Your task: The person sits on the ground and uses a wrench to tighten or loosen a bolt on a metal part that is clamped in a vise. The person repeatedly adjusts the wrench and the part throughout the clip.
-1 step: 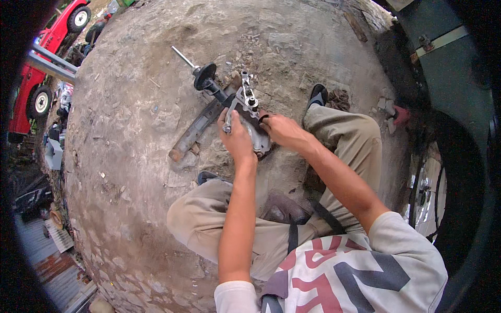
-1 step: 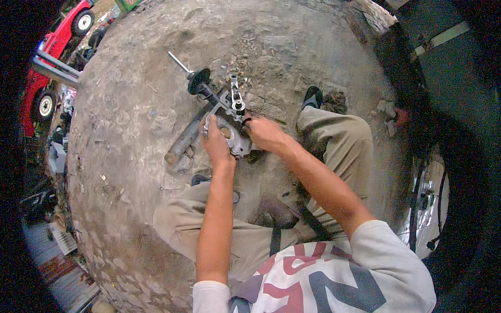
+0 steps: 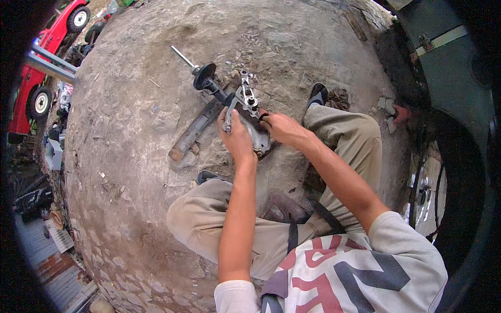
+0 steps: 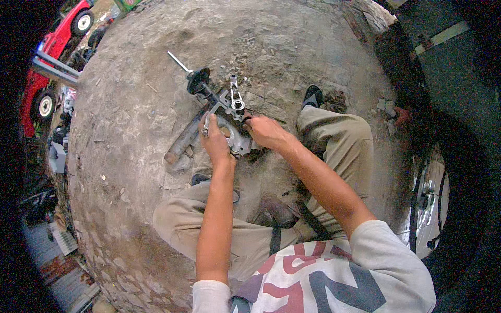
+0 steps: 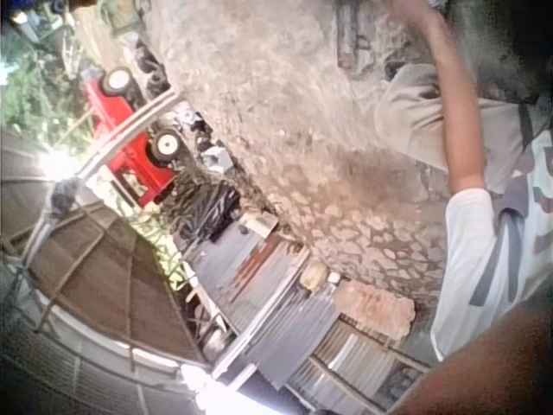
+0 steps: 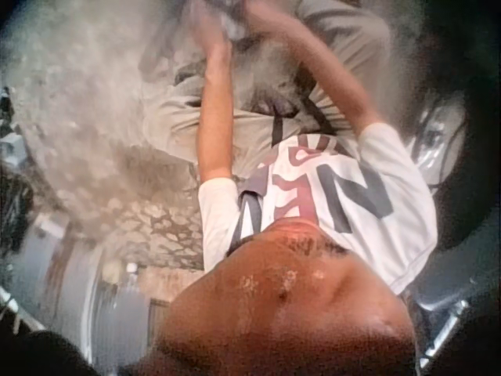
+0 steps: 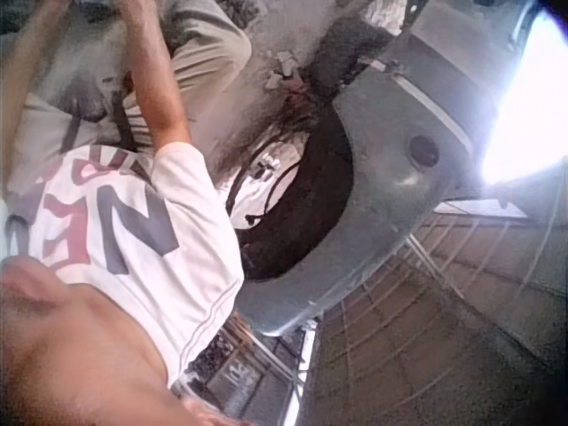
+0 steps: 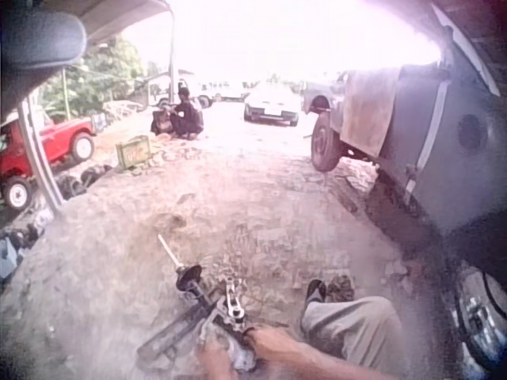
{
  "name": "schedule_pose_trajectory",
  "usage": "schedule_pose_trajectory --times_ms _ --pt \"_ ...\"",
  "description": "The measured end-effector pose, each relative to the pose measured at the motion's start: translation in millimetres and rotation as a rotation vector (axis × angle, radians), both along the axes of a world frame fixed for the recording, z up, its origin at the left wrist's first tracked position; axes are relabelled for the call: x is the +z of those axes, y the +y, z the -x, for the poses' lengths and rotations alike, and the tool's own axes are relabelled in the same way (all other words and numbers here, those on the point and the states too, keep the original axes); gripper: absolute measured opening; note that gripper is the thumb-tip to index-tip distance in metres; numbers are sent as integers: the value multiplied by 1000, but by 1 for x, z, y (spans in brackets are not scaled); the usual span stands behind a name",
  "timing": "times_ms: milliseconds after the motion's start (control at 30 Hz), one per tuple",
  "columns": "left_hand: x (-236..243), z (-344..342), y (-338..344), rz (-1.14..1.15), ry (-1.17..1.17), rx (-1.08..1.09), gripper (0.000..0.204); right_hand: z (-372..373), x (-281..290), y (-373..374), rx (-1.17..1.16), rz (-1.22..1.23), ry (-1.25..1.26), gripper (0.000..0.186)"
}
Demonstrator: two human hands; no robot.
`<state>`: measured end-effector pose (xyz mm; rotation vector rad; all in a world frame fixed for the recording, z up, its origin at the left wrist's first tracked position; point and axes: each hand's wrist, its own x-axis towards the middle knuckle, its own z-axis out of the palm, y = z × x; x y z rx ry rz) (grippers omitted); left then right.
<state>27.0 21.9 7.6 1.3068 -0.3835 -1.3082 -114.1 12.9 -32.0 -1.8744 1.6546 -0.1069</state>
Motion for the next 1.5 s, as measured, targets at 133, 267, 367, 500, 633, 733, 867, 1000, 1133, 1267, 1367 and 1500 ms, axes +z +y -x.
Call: schedule_pose_trajectory --times_ms 133,267,367,500,633,733,867,1000,1133,1267,1367,1500 --pt "-7 -1 -4 6 28 31 36 -5 52 -3 -26 -137 160 35" --pt "-17 2 -6 59 44 47 34 -1 29 -7 -3 199 -14 36" --pt "-41 -1 -8 80 0 55 30 -19 8 -12 96 166 -121 37" --pt "-31 -2 -8 75 66 68 26 -23 16 -10 18 182 -52 34" --pt "-32 2 -6 99 -23 -9 26 -15 -19 -22 81 187 85 24" --pt "-29 -2 -7 62 34 -44 31 -1 -16 -36 162 113 92 22" --pt "-24 -5 -7 66 35 -53 32 -6 -24 -15 205 307 120 23" --pt "-11 2 1 63 8 -7 34 -17 -11 -5 26 333 -16 30" --pt "-18 -3 -8 60 31 -30 35 10 -4 -39 -146 122 -186 39" --pt "-23 2 2 135 -79 -50 35 -16 -3 -29 50 128 -131 32" --pt "-24 7 -1 155 -114 -59 34 -15 -6 -35 -60 138 -226 29" --pt "-27 3 -2 198 -285 -81 34 -17 -5 -30 148 148 -61 22"
